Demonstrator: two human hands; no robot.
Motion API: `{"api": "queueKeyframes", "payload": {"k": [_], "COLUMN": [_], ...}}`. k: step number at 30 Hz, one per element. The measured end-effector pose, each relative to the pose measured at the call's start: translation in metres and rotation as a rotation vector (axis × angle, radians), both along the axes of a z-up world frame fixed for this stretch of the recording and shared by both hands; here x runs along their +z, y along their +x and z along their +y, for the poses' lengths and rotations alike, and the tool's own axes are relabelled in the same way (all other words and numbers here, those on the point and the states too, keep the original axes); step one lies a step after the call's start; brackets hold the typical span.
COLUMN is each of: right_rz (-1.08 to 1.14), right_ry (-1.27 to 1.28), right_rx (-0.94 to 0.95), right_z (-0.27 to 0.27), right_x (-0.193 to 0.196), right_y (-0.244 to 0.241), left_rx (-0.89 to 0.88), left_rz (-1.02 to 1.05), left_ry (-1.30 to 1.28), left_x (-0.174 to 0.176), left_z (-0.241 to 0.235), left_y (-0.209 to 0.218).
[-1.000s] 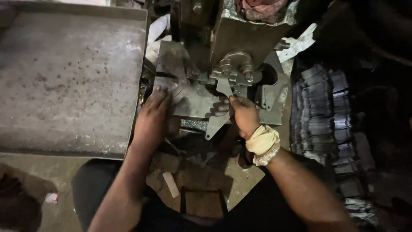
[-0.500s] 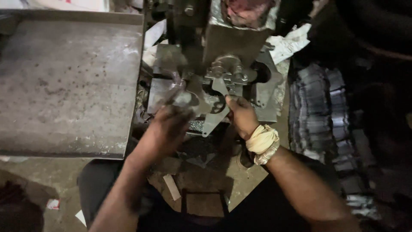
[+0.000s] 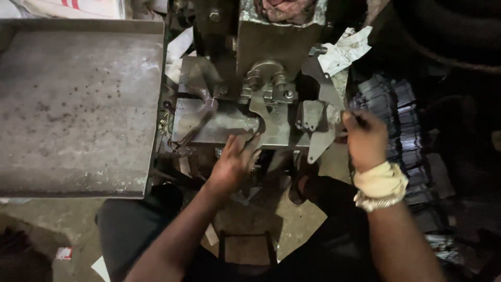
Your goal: Operating a punch press to form metal components from sheet metal pieces.
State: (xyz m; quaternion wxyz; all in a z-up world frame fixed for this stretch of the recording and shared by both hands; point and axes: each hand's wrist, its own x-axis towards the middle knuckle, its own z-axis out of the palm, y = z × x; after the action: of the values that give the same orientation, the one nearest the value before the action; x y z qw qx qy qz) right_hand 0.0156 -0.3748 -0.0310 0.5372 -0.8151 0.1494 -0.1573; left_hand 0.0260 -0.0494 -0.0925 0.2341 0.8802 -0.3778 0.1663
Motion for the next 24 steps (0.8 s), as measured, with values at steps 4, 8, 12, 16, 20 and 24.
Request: {"api": "queueKeyframes", "payload": {"k": [4, 8, 12, 16, 20, 24], "right_rz": [-0.018, -0.105, -0.164, -0.269, -0.489, -0.119], "right_ry": [0.142, 0.082, -0.549, -0.679, -0.544, -0.46], "right_rx": [-0.055, 0.075, -0.057, -0.124, 0.076, 0.267], "right_z": [-0.02, -0.019, -0.005, 0.02, 0.062, 0.115], "right_x": [-0.006, -0.025, -0.029, -0.006, 0.025, 0.019], "right_y": [0.051, 0.095, 0.096, 0.067, 0.011, -0.022], "left_rx": [0.021, -0.021, -0.055, -0.003, 0.006, 0.002], "left_rz": [-0.107, 0.133, 0.151, 0.164, 0.14, 0.107], "left_ry": [0.268, -0.139, -0.179, -0.213, -0.178, -0.13], "left_x": [0.005, 0.007, 0.006, 0.013, 0.002, 0.003], "left_z": [-0.003, 0.001, 0.002, 0.003, 0.001, 0.003], "left_y": [0.0, 0.0, 0.003, 0.001, 0.002, -0.001]}}
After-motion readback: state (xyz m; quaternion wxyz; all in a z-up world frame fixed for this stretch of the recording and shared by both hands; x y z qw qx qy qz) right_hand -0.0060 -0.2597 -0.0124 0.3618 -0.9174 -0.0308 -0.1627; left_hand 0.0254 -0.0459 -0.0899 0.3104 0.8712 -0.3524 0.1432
